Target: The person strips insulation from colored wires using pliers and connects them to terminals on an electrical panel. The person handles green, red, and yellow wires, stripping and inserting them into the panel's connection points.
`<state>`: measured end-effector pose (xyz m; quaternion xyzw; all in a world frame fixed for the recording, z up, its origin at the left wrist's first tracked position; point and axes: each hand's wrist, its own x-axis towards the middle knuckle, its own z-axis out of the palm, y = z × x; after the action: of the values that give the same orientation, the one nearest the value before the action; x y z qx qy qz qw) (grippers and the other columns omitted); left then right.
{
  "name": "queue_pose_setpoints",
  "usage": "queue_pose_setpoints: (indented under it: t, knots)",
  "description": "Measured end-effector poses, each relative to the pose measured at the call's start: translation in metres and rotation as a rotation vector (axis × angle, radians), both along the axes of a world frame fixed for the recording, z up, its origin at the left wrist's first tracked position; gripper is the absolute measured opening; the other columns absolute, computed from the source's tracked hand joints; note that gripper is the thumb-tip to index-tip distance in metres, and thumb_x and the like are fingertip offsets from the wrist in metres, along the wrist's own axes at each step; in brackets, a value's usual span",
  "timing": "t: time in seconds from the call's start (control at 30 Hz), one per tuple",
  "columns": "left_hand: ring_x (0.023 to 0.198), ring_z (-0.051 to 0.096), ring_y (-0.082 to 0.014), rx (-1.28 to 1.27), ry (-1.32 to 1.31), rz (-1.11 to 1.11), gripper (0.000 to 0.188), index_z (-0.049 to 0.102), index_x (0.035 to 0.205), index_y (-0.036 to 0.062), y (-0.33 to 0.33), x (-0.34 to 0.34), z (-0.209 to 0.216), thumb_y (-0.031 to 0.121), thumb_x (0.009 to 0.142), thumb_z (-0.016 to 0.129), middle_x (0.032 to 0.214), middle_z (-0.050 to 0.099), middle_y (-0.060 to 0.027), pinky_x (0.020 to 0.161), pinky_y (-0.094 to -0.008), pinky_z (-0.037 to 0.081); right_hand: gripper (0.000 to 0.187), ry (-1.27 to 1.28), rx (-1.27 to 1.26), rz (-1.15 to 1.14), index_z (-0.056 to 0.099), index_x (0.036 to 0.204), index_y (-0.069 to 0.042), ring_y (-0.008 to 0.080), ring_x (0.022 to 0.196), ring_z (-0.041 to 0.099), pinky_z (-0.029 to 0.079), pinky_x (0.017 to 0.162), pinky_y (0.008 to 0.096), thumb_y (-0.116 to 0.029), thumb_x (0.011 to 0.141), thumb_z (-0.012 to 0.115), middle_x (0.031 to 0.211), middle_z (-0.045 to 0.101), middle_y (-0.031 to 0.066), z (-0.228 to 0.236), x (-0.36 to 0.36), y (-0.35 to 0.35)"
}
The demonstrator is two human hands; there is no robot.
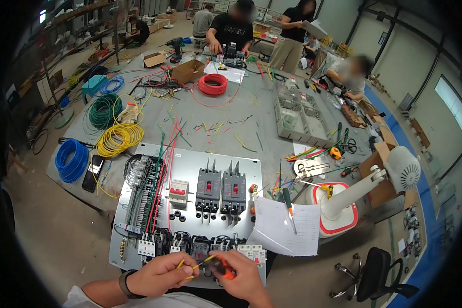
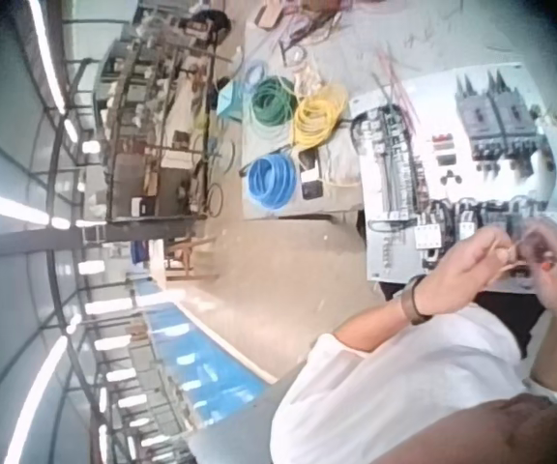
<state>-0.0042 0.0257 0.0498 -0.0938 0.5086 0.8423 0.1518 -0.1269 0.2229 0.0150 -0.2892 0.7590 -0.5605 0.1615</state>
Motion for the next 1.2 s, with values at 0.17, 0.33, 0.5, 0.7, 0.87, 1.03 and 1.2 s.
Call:
queue_pose_setpoints:
  t: [0.17,0.33,0.5,0.7,0.87,1.03,1.2]
  knots:
    - [0.067,0.037,-0.0068,0.047,-0.015,0.015,0.019,0.054,0.116,0.0020,-0.005,0.005,0.004,0.018,0.110,0.047,0.080,0.046,-0.0004,0.057,-0.0220,0.031,0.033,-0.402,-0.679,-0.420,0.057,0.125,0.008,0.0155,0.080,0.061,0.049,0.076,0.0299,-0.003,0.094,0.061,0.090,0.064,0.0087,-0.025,-0.027,0.012]
    - [0.061,0.030,-0.0065,0.063,-0.009,-0.019,0.048,0.053,0.105,0.0019,-0.031,0.009,0.019,0.049,0.107,0.046,0.073,0.038,0.0013,0.054,-0.0227,0.025,0.036,-0.296,-0.209,-0.314,0.063,0.127,0.003,0.0097,0.086,0.060,0.052,0.077,0.0265,-0.005,0.092,0.070,0.097,0.066,0.0031,-0.029,-0.013,0.019]
    - [0.058,0.025,-0.0104,-0.080,0.088,-0.129,0.077,0.039,0.071,0.0088,-0.054,0.017,0.054,0.082,0.094,0.030,0.066,0.031,0.0017,0.053,-0.0262,0.020,0.032,0.100,0.033,-0.262,0.066,0.120,0.000,0.0154,0.083,0.065,0.052,0.078,0.0280,-0.009,0.089,0.072,0.094,0.066,0.0088,-0.031,-0.011,0.007]
    - [0.057,0.025,-0.0153,-0.107,-0.046,-0.240,0.079,0.024,0.061,0.0130,-0.085,0.032,0.108,0.086,0.093,0.018,0.062,0.025,0.0026,0.056,-0.0306,0.022,0.033,-0.005,-0.028,-0.261,0.066,0.119,0.000,0.0190,0.083,0.065,0.052,0.077,0.0315,-0.010,0.089,0.072,0.095,0.065,0.0106,-0.042,-0.010,0.003]
    - [0.061,0.025,-0.0166,-0.117,-0.084,-0.252,0.066,0.025,0.065,0.0095,-0.106,0.037,0.146,0.063,0.104,0.027,0.067,0.026,-0.0001,0.058,-0.0314,0.023,0.034,0.086,0.006,-0.254,0.066,0.120,-0.003,0.0225,0.083,0.065,0.052,0.077,0.0326,-0.011,0.088,0.073,0.095,0.065,0.0114,-0.036,-0.015,0.004]
    - [0.064,0.033,-0.0171,-0.565,0.006,-0.416,0.050,0.037,0.068,0.0027,-0.107,0.028,0.188,0.032,0.107,0.043,0.068,0.031,-0.0038,0.062,-0.0325,0.034,0.034,0.129,0.005,-0.213,0.067,0.119,-0.004,0.0253,0.084,0.065,0.052,0.077,0.0336,-0.011,0.087,0.074,0.095,0.064,0.0119,-0.036,-0.012,0.002]
    - [0.050,0.046,-0.0215,-1.291,0.237,-0.306,0.044,0.042,0.061,0.0057,-0.075,0.024,0.223,0.027,0.095,0.059,0.055,0.040,-0.0050,0.049,-0.0387,0.035,0.032,0.102,-0.037,-0.158,0.067,0.118,-0.002,0.0256,0.085,0.065,0.052,0.078,0.0338,-0.009,0.087,0.073,0.096,0.064,0.0131,-0.045,-0.004,-0.005]
